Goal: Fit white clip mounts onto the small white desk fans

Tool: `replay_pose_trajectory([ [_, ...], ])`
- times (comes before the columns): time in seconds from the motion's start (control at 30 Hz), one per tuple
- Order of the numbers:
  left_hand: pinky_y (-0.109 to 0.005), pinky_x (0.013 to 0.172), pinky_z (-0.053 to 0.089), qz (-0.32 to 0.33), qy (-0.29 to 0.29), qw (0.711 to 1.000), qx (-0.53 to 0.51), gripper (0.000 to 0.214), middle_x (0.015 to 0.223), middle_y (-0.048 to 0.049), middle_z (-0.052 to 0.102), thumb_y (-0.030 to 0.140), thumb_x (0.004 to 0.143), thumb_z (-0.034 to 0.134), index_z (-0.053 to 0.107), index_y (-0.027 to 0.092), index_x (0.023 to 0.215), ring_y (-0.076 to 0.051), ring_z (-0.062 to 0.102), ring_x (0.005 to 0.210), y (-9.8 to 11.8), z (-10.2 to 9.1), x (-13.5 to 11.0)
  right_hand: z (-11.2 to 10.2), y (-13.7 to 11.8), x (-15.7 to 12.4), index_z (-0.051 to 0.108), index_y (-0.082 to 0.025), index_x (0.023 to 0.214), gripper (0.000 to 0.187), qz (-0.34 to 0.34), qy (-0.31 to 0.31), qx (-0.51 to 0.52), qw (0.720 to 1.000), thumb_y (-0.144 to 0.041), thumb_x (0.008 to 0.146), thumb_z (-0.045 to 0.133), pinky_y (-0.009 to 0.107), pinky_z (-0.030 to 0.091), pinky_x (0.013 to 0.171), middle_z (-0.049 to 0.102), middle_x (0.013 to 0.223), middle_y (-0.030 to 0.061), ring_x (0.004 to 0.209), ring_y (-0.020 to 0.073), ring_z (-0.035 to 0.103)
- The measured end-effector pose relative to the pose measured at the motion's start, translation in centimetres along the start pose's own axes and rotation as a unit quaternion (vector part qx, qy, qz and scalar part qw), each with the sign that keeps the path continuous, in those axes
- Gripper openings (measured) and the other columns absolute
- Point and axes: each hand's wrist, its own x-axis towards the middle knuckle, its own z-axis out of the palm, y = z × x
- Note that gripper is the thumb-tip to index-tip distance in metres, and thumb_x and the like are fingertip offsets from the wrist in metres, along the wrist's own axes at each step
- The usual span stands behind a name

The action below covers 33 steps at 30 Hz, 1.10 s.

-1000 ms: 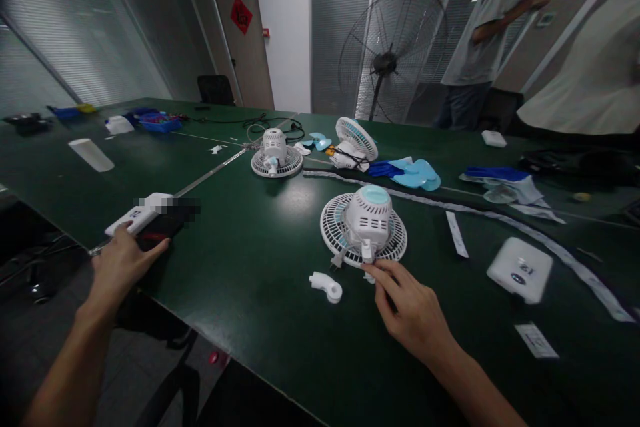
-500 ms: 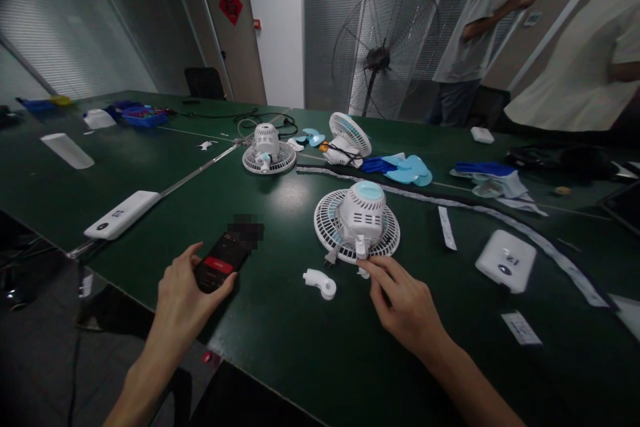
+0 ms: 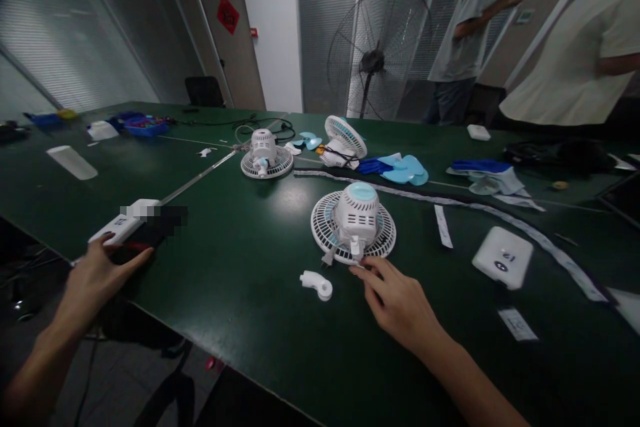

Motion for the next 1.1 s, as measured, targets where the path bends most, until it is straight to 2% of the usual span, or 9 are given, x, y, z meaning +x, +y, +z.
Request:
replay_pose_trajectory([
  [0.17,-0.063,0.101,0.046,-0.008,0.055,0.996,0.067,0.074,0.14,-0.019,0.059,0.058,0.089,0.054,0.039,0.015,0.148,-0.048,0.054,0.128,5.1,-0.6,-2.6,-0.1,-0.1,0.1,0.066,-0.027,0.132,0.037,0.004,-0.004,0.007,1.0,-0.017,0.099,0.052,0.039,0.064,0.085,0.063,0.131,0.0098,0.107,0.0243,0.07],
  [0.27,-0.056,0.11,0.044,0.212,0.022,0.973,-0.092,0.054,0.145,-0.0168,0.056,0.046,0.099,0.048,0.046,0.02,0.145,-0.038,0.053,0.134,12.4,-1.1,-7.6,-0.3,-0.1,0.2,0.067,-0.026,0.129,0.033,0.005,-0.01,0.022,1.0,-0.019,0.101,0.05,0.038,0.064,0.085,0.063,0.129,0.0098,0.106,0.0233,0.069],
  [0.37,-0.044,0.115,0.043,0.511,-0.197,0.817,-0.182,0.049,0.156,-0.0098,0.049,0.037,0.103,0.05,0.042,0.03,0.151,-0.028,0.049,0.141,19.9,-1.0,-13.1,-0.2,-0.1,0.4,0.066,-0.026,0.129,0.031,0.003,-0.017,0.022,1.0,-0.021,0.102,0.051,0.039,0.064,0.085,0.063,0.127,0.0103,0.106,0.0239,0.068],
  [0.47,-0.046,0.112,0.045,0.612,-0.227,0.736,-0.178,0.054,0.155,-0.0124,0.051,0.029,0.102,0.056,0.039,0.026,0.153,-0.029,0.051,0.139,25.0,-0.3,-16.4,-0.1,-0.1,0.3,0.066,-0.026,0.13,0.032,0.006,-0.016,0.008,1.0,-0.023,0.101,0.054,0.041,0.063,0.085,0.063,0.124,0.0107,0.106,0.0253,0.067],
  [0.6,-0.043,0.095,0.052,0.629,-0.227,0.729,-0.148,0.041,0.126,-0.013,0.066,0.018,0.102,0.049,0.049,0.02,0.143,-0.028,0.064,0.112,27.3,0.6,-16.3,-0.6,-0.2,0.1,0.067,-0.028,0.128,0.029,0.014,-0.028,0.035,0.999,-0.024,0.102,0.055,0.041,0.062,0.086,0.066,0.121,0.0086,0.108,0.0257,0.066],
  [0.7,-0.038,0.089,0.053,0.6,-0.297,0.71,-0.218,0.035,0.115,-0.0106,0.068,0.022,0.098,0.056,0.055,0.018,0.133,-0.025,0.066,0.099,27.7,0.5,-15.2,-1.7,0.5,0.2,0.068,-0.027,0.123,0.024,0.028,-0.006,0.105,0.994,-0.026,0.102,0.056,0.037,0.06,0.081,0.068,0.119,0.0072,0.101,0.0236,0.067],
  [0.87,-0.035,0.094,0.052,0.39,-0.355,0.725,-0.443,0.037,0.122,-0.008,0.067,0.029,0.108,0.037,0.048,0.02,0.142,-0.021,0.065,0.102,28.0,1.0,-15.3,-2.2,3.1,2.2,0.066,-0.025,0.123,0.025,0.162,0.243,0.176,0.94,-0.034,0.103,0.056,0.043,0.056,0.095,0.067,0.122,0.0089,0.108,0.0262,0.066],
  [0.93,-0.037,0.1,0.049,0.357,-0.344,0.727,-0.474,0.041,0.131,-0.0096,0.064,0.033,0.109,0.038,0.046,0.021,0.148,-0.023,0.062,0.112,28.0,1.6,-15.7,-1.5,3.7,3.5,0.067,-0.025,0.119,0.023,0.14,0.238,0.187,0.943,-0.036,0.102,0.058,0.048,0.049,0.106,0.067,0.121,0.0082,0.117,0.0283,0.063],
  [1.1,-0.034,0.089,0.05,0.375,-0.318,0.736,-0.466,0.046,0.123,-0.0081,0.065,0.038,0.104,0.054,0.052,0.024,0.148,-0.022,0.062,0.102,28.0,2.5,-15.9,0.6,2.1,4.8,0.064,-0.024,0.119,0.021,0.154,0.236,0.167,0.945,-0.034,0.103,0.055,0.044,0.053,0.094,0.065,0.115,0.0086,0.109,0.0275,0.064],
])
